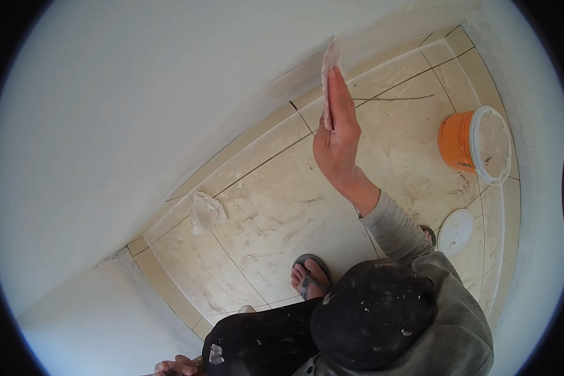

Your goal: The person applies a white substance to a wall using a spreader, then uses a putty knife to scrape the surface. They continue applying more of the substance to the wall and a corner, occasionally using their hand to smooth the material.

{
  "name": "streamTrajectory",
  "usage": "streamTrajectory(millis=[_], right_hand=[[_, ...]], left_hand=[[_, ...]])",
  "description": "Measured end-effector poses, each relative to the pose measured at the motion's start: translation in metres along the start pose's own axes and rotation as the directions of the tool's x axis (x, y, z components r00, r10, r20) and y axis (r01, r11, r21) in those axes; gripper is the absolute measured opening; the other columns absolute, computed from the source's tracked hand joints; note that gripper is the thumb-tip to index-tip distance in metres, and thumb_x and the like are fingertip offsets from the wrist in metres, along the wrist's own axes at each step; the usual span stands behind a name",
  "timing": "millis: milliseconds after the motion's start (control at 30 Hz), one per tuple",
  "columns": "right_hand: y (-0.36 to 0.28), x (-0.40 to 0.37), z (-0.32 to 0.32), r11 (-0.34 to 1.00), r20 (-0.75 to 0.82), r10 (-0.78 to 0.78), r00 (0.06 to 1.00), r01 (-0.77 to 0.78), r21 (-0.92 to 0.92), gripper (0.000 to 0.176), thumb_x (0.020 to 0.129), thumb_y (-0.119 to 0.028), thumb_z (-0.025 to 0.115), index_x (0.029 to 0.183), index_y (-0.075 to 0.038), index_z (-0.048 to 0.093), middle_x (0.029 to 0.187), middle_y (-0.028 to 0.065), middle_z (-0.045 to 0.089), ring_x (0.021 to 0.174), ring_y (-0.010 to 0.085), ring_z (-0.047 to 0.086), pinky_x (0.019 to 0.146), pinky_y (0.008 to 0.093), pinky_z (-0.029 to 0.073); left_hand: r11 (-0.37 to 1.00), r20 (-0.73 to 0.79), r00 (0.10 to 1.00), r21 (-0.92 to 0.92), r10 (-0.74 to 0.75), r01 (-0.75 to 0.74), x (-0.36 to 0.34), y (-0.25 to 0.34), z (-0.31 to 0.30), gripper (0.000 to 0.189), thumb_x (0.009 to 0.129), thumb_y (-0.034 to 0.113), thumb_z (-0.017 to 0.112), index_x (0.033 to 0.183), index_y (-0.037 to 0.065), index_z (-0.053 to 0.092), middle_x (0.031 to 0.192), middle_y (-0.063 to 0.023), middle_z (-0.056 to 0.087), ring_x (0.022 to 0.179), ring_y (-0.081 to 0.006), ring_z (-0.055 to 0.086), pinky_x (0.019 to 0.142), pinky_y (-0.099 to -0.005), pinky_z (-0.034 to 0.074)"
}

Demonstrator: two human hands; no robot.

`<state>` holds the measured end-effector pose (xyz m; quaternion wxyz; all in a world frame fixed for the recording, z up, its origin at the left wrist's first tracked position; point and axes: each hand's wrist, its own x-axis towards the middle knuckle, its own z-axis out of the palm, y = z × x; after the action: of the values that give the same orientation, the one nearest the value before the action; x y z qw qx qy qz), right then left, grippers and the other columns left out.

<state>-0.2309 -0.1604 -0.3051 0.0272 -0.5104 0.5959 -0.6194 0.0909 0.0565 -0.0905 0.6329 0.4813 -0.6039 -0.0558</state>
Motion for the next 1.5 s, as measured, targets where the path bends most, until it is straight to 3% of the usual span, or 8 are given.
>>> streamTrajectory(millis=[333,400,533,600,1000,1233,1300,1500], right_hand=[[-0.063,-0.068,0.012,0.986,0.481,-0.132,0.867,0.066,0.152,0.063,0.084,-0.017,0.063,0.144,-0.007,0.043,0.15,0.018,0.039,0.135,0.0423,0.039,0.113,0.0596,0.025],[-0.043,-0.06,-0.015,0.977,0.426,-0.21,0.88,0.201,0.068,0.05,0.091,-0.027,0.057,0.137,-0.009,0.052,0.147,0.0153,0.045,0.135,0.0375,0.042,0.112,0.0567,0.027],[0.033,-0.047,-0.059,0.83,0.285,-0.406,0.868,0.481,-0.282,0.039,0.1,-0.044,0.042,0.126,-0.024,0.063,0.139,0.0048,0.057,0.134,0.03,0.045,0.112,0.0484,0.026],[0.066,-0.032,-0.065,0.765,0.28,-0.483,0.83,0.555,-0.326,0.037,0.099,-0.043,0.043,0.125,-0.028,0.063,0.139,0.0021,0.057,0.135,0.0297,0.044,0.112,0.0473,0.025],[0.127,-0.002,-0.005,0.575,0.442,-0.536,0.719,0.694,-0.433,0.041,0.091,-0.021,0.059,0.13,-0.033,0.06,0.151,-0.0012,0.044,0.143,0.0279,0.034,0.117,0.0491,0.023],[0.088,-0.026,-0.059,0.782,0.512,-0.361,0.78,0.552,-0.289,0.055,0.088,-0.018,0.06,0.142,-0.022,0.049,0.155,0.0033,0.038,0.144,0.0292,0.032,0.117,0.0496,0.022],[0.075,-0.02,-0.069,0.796,0.498,-0.355,0.791,0.535,-0.283,0.056,0.088,-0.014,0.061,0.143,-0.016,0.048,0.154,0.0074,0.038,0.143,0.0307,0.035,0.116,0.0501,0.025],[0.039,0.01,-0.06,1.0,-0.033,-0.005,0.999,0.006,0.004,0.05,0.097,0.004,0.035,0.147,0.005,0.034,0.151,0.0207,0.039,0.141,0.0312,0.037,0.115,0.0398,0.03]], left_hand=[[0.976,0.021,0.976,-0.012,-0.216,0.217,0.006,0.004,0.007,0.034,0.102,0.02,0.039,0.125,0.0,0.054,0.115,-0.0285,0.058,0.062,-0.019,0.052,0.053,-0.0297,0.045],[0.903,-0.006,0.975,0.38,0.221,-0.202,-0.004,-0.017,-0.01,0.035,0.1,0.021,0.043,0.121,-0.004,0.056,0.107,-0.0259,0.061,0.059,-0.0179,0.051,0.052,-0.0287,0.043],[0.961,-0.201,0.958,0.225,0.207,-0.16,-0.001,-0.007,0.018,0.039,0.096,0.024,0.049,0.115,-0.008,0.06,0.1,-0.0237,0.064,0.057,-0.0185,0.052,0.051,-0.0279,0.042],[0.983,-0.398,0.902,0.006,-0.164,0.182,0.008,0.01,0.038,0.042,0.092,0.028,0.054,0.11,-0.01,0.062,0.097,-0.0237,0.065,0.057,-0.0196,0.052,0.051,-0.0281,0.043],[0.983,-0.206,0.963,-0.086,-0.176,0.161,0.009,0.007,0.019,0.041,0.093,0.024,0.052,0.115,-0.009,0.059,0.105,-0.0258,0.064,0.058,-0.0221,0.053,0.052,-0.0319,0.046],[0.995,-0.18,0.98,-0.057,-0.085,0.075,0.004,0.003,0.017,0.04,0.095,0.022,0.05,0.117,-0.009,0.058,0.107,-0.0257,0.064,0.059,-0.0224,0.055,0.052,-0.0318,0.047],[0.947,-0.142,0.948,-0.196,-0.286,0.256,0.007,0.01,0.025,0.041,0.095,0.023,0.048,0.118,-0.009,0.058,0.107,-0.0241,0.065,0.059,-0.022,0.054,0.052,-0.0306,0.047],[0.961,-0.063,0.965,-0.132,-0.253,0.243,0.008,0.01,0.017,0.044,0.096,0.026,0.045,0.12,-0.01,0.056,0.106,-0.0221,0.065,0.061,-0.0215,0.055,0.053,-0.0294,0.047]])
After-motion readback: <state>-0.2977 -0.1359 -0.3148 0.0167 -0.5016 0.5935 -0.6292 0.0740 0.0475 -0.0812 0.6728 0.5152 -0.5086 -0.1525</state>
